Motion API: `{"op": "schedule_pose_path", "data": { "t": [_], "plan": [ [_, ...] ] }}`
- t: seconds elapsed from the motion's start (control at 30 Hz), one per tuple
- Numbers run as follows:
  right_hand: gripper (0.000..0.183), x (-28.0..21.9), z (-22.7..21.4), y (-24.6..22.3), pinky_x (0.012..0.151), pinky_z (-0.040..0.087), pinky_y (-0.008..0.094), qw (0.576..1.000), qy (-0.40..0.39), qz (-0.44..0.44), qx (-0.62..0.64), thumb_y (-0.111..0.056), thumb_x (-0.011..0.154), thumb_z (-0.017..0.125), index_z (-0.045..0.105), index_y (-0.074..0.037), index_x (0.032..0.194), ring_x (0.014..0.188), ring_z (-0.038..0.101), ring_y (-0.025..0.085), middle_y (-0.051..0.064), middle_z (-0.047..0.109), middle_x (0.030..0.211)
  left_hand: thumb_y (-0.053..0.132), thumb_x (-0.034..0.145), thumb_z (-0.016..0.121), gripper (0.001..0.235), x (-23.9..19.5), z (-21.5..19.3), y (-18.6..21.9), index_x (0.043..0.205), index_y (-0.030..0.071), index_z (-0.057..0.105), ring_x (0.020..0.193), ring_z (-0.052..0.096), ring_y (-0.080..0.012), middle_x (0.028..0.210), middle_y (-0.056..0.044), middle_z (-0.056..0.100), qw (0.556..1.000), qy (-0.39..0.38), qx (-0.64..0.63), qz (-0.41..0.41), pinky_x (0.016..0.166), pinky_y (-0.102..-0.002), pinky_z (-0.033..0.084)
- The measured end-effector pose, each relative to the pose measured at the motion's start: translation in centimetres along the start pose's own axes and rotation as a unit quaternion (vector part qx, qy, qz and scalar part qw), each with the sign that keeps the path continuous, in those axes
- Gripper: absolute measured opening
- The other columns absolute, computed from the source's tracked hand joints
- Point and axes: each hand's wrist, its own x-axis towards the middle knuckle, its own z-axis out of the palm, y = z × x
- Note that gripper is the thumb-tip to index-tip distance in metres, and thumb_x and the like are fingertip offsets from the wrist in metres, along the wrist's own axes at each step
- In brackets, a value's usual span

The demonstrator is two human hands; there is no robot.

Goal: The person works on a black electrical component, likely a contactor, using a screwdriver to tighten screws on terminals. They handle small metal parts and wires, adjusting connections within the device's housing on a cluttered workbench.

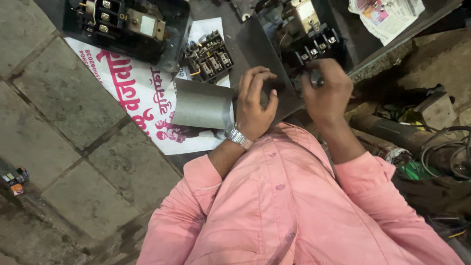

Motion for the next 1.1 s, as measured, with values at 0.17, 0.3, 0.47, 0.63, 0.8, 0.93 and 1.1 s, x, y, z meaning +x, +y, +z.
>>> {"op": "schedule_pose_path", "data": {
  "t": [0.17, 0.3, 0.47, 0.63, 0.8, 0.93, 1.1],
  "plan": [
    [0.014, 0.3, -5.9, -1.5, 0.082, 0.054, 0.034, 0.991, 0.013, 0.059, 0.117, 0.010, 0.100, 0.060, 0.065, 0.002, 0.111, 0.091, 0.069, 0.020, 0.012, 0.068, 0.103, 0.013, 0.093, 0.072, 0.025, -0.2, -0.9, 2.4, 0.117, 0.009, 0.064, 0.111, 0.067, -0.0298, 0.120, -0.012, 0.064, 0.999, -0.002, -0.001, 0.034, 0.097, -0.041, 0.055],
    [0.007, -1.2, -11.9, -3.0, 0.054, 0.039, 0.030, 0.882, 0.064, 0.184, 0.429, 0.003, 0.107, 0.056, 0.057, -0.002, 0.112, 0.060, 0.052, 0.014, 0.012, 0.060, 0.087, 0.025, 0.095, 0.074, 0.038, -0.5, -0.4, 4.2, 0.126, 0.006, 0.062, 0.098, 0.072, -0.0299, 0.123, -0.015, 0.065, 0.980, -0.138, -0.062, 0.131, 0.078, -0.036, 0.061],
    [0.028, -1.5, -14.8, -2.5, 0.057, 0.039, 0.031, 0.738, 0.117, 0.124, 0.653, -0.003, 0.112, 0.063, 0.046, -0.002, 0.134, 0.062, 0.050, 0.019, 0.014, 0.054, 0.087, 0.018, 0.101, 0.068, 0.019, -0.8, 2.4, 4.7, 0.119, 0.012, 0.067, 0.084, 0.073, -0.0250, 0.101, -0.006, 0.073, 0.968, -0.202, -0.001, 0.151, 0.071, -0.037, 0.059],
    [0.041, 1.8, -13.6, 0.8, 0.068, 0.048, 0.034, 0.911, 0.062, -0.068, 0.402, -0.001, 0.114, 0.062, 0.034, -0.011, 0.143, 0.075, 0.059, 0.023, 0.017, 0.058, 0.099, 0.018, 0.102, 0.067, 0.012, -0.9, 3.8, 4.5, 0.113, 0.012, 0.066, 0.080, 0.073, -0.0223, 0.092, -0.005, 0.075, 0.980, -0.160, 0.029, 0.115, 0.068, -0.036, 0.058],
    [0.057, 4.9, -11.9, 2.1, 0.080, 0.057, 0.037, 0.937, 0.025, -0.181, 0.298, 0.001, 0.115, 0.060, 0.023, -0.020, 0.152, 0.088, 0.068, 0.027, 0.020, 0.061, 0.111, 0.026, 0.095, 0.077, 0.024, 0.7, 4.7, 4.0, 0.111, 0.010, 0.068, 0.083, 0.066, -0.0245, 0.096, -0.006, 0.075, 0.973, -0.060, 0.166, 0.149, 0.070, -0.041, 0.051],
    [0.065, 5.9, -10.9, 2.4, 0.087, 0.064, 0.039, 0.932, 0.015, -0.232, 0.279, 0.003, 0.116, 0.060, 0.017, -0.025, 0.155, 0.098, 0.074, 0.031, 0.024, 0.063, 0.119, 0.038, 0.085, 0.087, 0.063, 1.4, 5.0, 3.2, 0.135, 0.014, 0.057, 0.115, 0.055, -0.0292, 0.126, -0.010, 0.059, 0.970, 0.014, 0.241, 0.032, 0.094, -0.047, 0.048],
    [0.059, 6.7, -8.9, 3.1, 0.087, 0.064, 0.037, 0.912, -0.003, -0.260, 0.317, 0.003, 0.114, 0.063, 0.020, -0.021, 0.147, 0.102, 0.073, 0.031, 0.025, 0.063, 0.123, 0.028, 0.077, 0.090, 0.094, 1.4, 7.0, 2.2, 0.155, 0.023, 0.038, 0.142, 0.039, -0.0335, 0.156, -0.007, 0.038, 0.958, 0.076, 0.275, -0.029, 0.112, -0.054, 0.040]
  ]
}}
